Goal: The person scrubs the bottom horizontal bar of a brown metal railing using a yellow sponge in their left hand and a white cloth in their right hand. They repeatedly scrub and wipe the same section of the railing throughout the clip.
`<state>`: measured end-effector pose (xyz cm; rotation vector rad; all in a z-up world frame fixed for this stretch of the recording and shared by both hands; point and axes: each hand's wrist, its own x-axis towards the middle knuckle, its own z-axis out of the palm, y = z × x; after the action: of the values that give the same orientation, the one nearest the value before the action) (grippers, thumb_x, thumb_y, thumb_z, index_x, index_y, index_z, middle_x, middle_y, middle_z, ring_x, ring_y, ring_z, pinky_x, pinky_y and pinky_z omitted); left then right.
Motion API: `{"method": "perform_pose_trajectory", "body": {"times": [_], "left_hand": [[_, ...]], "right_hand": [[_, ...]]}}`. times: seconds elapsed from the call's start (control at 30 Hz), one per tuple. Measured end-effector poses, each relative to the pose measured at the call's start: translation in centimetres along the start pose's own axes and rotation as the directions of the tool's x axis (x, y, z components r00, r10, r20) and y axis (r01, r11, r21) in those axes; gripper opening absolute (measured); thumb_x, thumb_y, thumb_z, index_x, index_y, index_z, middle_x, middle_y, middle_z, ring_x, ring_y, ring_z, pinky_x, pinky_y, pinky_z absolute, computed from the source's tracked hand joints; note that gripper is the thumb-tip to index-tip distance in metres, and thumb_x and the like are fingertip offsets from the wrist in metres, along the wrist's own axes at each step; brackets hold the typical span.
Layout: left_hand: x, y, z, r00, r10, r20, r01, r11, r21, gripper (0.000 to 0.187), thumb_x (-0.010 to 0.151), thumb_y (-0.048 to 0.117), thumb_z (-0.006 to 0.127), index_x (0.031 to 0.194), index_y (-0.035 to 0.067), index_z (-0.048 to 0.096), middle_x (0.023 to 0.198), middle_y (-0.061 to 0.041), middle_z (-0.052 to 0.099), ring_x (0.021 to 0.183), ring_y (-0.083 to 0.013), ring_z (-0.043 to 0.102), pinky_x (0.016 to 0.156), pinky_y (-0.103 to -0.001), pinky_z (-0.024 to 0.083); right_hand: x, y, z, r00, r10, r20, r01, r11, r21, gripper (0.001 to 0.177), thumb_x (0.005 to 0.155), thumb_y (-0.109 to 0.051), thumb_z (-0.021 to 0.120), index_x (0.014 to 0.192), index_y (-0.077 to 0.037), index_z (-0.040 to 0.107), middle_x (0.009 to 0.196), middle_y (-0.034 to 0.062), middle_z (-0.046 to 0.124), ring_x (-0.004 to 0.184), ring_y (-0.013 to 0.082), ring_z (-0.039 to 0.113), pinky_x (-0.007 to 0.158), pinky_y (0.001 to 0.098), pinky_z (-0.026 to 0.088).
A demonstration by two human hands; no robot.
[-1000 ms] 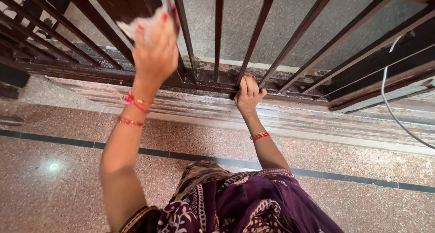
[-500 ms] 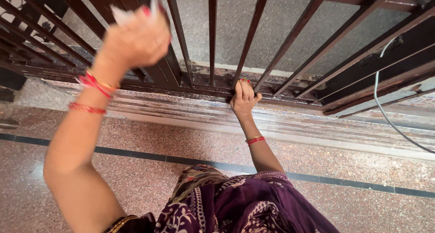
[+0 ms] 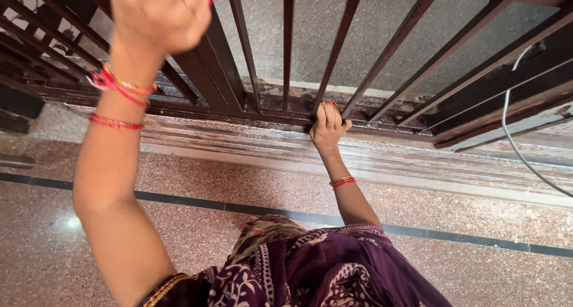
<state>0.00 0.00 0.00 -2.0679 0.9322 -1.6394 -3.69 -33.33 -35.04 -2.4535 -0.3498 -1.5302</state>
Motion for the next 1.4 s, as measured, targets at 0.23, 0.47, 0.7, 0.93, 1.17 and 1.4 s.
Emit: {"method": "perform_pose_trajectory", "body": {"times": [0.23, 0.47, 0.7, 0.93, 1.17, 1.4], "left_hand": [[-7.8, 8.2, 2.1, 0.937, 0.305, 0.172, -0.310, 0.951, 0.008, 0.015, 0.104, 0.024, 0.058, 0.097, 0.023, 0.071, 0.110, 0.003, 0.065, 0.131, -0.0116, 0.062, 0.113, -0.039, 0.032], [-10.4, 7.9, 3.5, 0.969, 0.244, 0.032, -0.245, 0.969, 0.031, 0.027, 0.106, 0.037, 0.056, 0.127, 0.027, 0.068, 0.137, 0.008, 0.062, 0.139, -0.0078, 0.046, 0.128, -0.038, 0.021], [-7.8, 0.7, 5.3, 0.938, -0.317, 0.142, 0.330, 0.941, -0.075, 0.064, 0.105, 0.040, 0.049, 0.165, 0.016, 0.051, 0.162, -0.023, 0.034, 0.148, -0.0511, 0.020, 0.128, -0.057, 0.018], [-4.4, 0.0, 4.0, 0.614, -0.769, 0.178, 0.760, 0.514, -0.398, 0.058, 0.119, 0.032, 0.046, 0.167, 0.019, 0.017, 0.170, -0.008, 0.021, 0.155, -0.0241, 0.025, 0.130, -0.031, 0.017], [-5.6, 5.0, 4.4, 0.458, -0.878, 0.136, 0.576, 0.177, -0.798, 0.063, 0.107, 0.021, 0.040, 0.153, -0.005, 0.006, 0.082, -0.008, 0.072, 0.059, -0.0112, 0.061, 0.052, -0.027, 0.047], [-16.8, 13.7, 7.0, 0.340, -0.813, 0.473, 0.455, -0.298, -0.839, 0.031, 0.119, 0.025, 0.037, 0.113, -0.001, 0.052, 0.066, -0.005, 0.050, 0.045, -0.0102, 0.054, 0.041, -0.024, 0.044]], "right_hand": [[0.1, 0.0, 0.0, 1.000, -0.007, 0.001, 0.007, 1.000, 0.001, 0.051, 0.087, -0.001, 0.063, 0.137, -0.012, 0.059, 0.135, 0.0017, 0.055, 0.127, 0.0166, 0.051, 0.104, 0.0439, 0.026], [-0.2, 0.1, 0.2, 1.000, -0.002, 0.006, 0.002, 1.000, -0.008, 0.050, 0.086, -0.001, 0.063, 0.135, -0.011, 0.060, 0.134, 0.0018, 0.055, 0.128, 0.0177, 0.052, 0.103, 0.0447, 0.026], [-0.5, -0.1, 0.5, 1.000, 0.021, -0.005, -0.021, 1.000, -0.003, 0.051, 0.084, 0.001, 0.062, 0.134, -0.013, 0.062, 0.131, 0.0009, 0.056, 0.125, 0.0176, 0.051, 0.104, 0.0450, 0.025], [-0.4, -0.2, 0.5, 0.999, 0.033, -0.011, -0.033, 0.999, -0.015, 0.052, 0.084, 0.002, 0.062, 0.133, -0.015, 0.063, 0.127, 0.0001, 0.056, 0.125, 0.0159, 0.051, 0.105, 0.0446, 0.023], [-0.3, -0.3, 0.8, 0.999, 0.030, -0.029, -0.031, 0.999, -0.038, 0.050, 0.086, 0.001, 0.064, 0.133, -0.016, 0.064, 0.127, 0.0004, 0.056, 0.123, 0.0174, 0.051, 0.107, 0.0448, 0.024], [0.1, -0.6, 0.4, 0.999, 0.030, -0.035, -0.032, 0.998, -0.045, 0.044, 0.088, -0.002, 0.064, 0.129, -0.017, 0.064, 0.128, -0.0005, 0.057, 0.123, 0.0174, 0.054, 0.103, 0.0438, 0.026]]}}
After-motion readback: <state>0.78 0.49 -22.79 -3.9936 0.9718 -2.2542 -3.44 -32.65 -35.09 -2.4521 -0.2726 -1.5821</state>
